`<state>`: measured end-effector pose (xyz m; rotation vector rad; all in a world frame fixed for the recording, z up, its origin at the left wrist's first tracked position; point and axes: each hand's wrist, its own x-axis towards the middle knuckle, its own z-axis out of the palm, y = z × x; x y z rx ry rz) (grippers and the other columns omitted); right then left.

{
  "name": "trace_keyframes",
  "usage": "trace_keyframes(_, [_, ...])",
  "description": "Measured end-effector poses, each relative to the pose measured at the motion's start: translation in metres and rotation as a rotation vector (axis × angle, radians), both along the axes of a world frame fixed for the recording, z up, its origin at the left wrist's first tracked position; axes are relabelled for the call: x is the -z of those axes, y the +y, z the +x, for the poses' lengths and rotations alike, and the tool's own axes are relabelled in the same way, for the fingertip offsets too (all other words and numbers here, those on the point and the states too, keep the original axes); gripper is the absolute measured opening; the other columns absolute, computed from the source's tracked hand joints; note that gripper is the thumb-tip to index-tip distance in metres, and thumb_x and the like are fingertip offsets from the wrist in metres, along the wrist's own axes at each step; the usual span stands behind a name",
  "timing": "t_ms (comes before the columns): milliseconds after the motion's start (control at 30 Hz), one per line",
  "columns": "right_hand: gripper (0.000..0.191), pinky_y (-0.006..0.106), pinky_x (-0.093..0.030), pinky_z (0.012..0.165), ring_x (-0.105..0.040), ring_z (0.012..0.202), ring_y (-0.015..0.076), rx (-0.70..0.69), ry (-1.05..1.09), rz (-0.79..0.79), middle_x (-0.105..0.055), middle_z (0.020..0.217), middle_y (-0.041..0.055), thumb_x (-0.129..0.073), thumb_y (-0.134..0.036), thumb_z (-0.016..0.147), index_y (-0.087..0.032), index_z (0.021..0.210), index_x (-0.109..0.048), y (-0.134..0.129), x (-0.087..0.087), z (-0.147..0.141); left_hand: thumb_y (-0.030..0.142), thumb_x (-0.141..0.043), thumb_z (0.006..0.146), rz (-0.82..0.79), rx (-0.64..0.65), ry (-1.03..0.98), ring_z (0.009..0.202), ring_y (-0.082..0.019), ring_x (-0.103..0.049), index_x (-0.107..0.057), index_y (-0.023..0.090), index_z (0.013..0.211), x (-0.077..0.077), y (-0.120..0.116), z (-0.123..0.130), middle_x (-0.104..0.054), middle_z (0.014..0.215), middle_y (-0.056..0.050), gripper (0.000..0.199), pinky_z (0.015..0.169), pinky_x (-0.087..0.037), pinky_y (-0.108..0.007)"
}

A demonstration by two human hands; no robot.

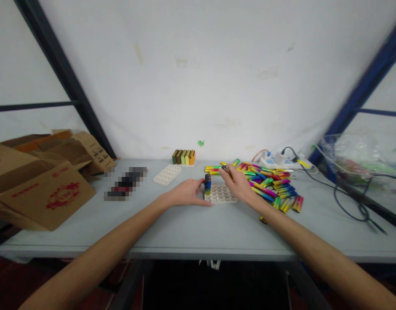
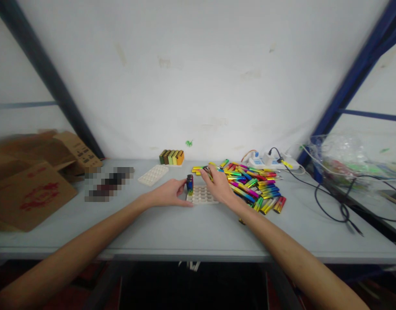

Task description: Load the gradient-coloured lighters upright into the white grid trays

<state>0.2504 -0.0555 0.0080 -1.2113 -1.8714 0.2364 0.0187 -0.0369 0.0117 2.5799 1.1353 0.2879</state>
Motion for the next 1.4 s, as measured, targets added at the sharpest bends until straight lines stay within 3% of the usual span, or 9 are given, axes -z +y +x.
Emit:
trace_keyframes(233, [0.038, 0.031, -0.042, 0.079, -0.055, 0.085, 0.0205, -0.094, -0.186, 0.138, -0.061, 0.090, 0.0077, -0.039, -0.045, 0.107, -0.021, 0.084, -0.057, -0.002, -0.003, 0.002, 0.082, -0.069, 0.067, -0.014, -0.007, -0.007, 0.062, -0.020, -0.057, -0.060, 0.019, 0.109, -0.001, 0.000, 0.000, -0.061, 0.073, 0.001, 0.076, 0.055, -0.033, -0.028])
trace_keyframes(400, [0.044, 0.028, -0.036, 0.064, -0.050, 0.063, 0.0159, -0.110, -0.177, 0.047, -0.059, 0.071, 0.0015, -0.042, -0.049, 0.106, -0.020, 0.078, -0.057, -0.004, -0.002, 0.000, 0.082, -0.068, 0.067, -0.001, -0.003, 0.013, 0.064, -0.021, -0.058, -0.060, 0.018, 0.109, -0.002, 0.000, 0.001, -0.063, 0.076, -0.001, 0.077, 0.055, -0.032, -0.028])
trace_keyframes(567, [0.047, 0.027, -0.034, 0.061, -0.049, 0.059, 0.0144, -0.183, -0.196, 0.008, -0.061, 0.066, 0.0008, -0.045, -0.051, 0.105, -0.019, 0.072, -0.058, -0.005, 0.000, -0.003, 0.084, -0.066, 0.068, 0.012, 0.006, 0.014, 0.067, -0.022, -0.060, -0.060, 0.017, 0.112, 0.000, 0.000, 0.001, -0.065, 0.079, -0.002, 0.080, 0.058, -0.034, -0.029])
trace_keyframes(900, [0.033, 0.026, -0.037, 0.066, -0.057, 0.069, 0.0159, -0.390, -0.356, -0.043, -0.069, 0.082, 0.0050, -0.052, -0.044, 0.104, -0.018, 0.091, -0.066, -0.007, -0.001, -0.002, 0.083, -0.069, 0.067, 0.022, 0.005, 0.002, 0.066, -0.022, -0.060, -0.060, 0.018, 0.105, 0.001, 0.000, 0.001, -0.065, 0.077, -0.002, 0.075, 0.056, -0.035, -0.029])
trace_keyframes(1067, [0.030, 0.027, -0.036, 0.065, -0.058, 0.070, 0.0166, -0.303, -0.452, -0.072, -0.070, 0.087, 0.0063, -0.050, -0.044, 0.105, -0.018, 0.099, -0.066, -0.010, 0.005, -0.011, 0.081, -0.070, 0.068, 0.010, 0.008, -0.022, 0.065, -0.021, -0.060, -0.061, 0.019, 0.106, 0.003, 0.002, 0.000, -0.064, 0.075, -0.001, 0.073, 0.055, -0.035, -0.029])
trace_keyframes(1233, [0.037, 0.027, -0.040, 0.069, -0.060, 0.072, 0.0164, -0.321, -0.416, -0.041, -0.070, 0.085, 0.0059, -0.048, -0.046, 0.105, -0.017, 0.090, -0.067, -0.008, 0.000, -0.009, 0.081, -0.070, 0.067, 0.005, 0.007, -0.017, 0.066, -0.021, -0.060, -0.061, 0.019, 0.107, 0.002, 0.002, 0.000, -0.065, 0.078, -0.001, 0.074, 0.056, -0.036, -0.029])
trace_keyframes(1400, [0.031, 0.032, -0.048, 0.080, -0.064, 0.083, 0.0206, -0.126, -0.386, 0.056, -0.072, 0.093, 0.0109, -0.046, -0.032, 0.107, -0.015, 0.097, -0.070, 0.015, 0.000, 0.019, 0.082, -0.069, 0.066, 0.005, -0.007, 0.008, 0.066, -0.022, -0.061, -0.060, 0.018, 0.105, 0.000, 0.002, 0.001, -0.065, 0.080, -0.003, 0.075, 0.055, -0.034, -0.029])
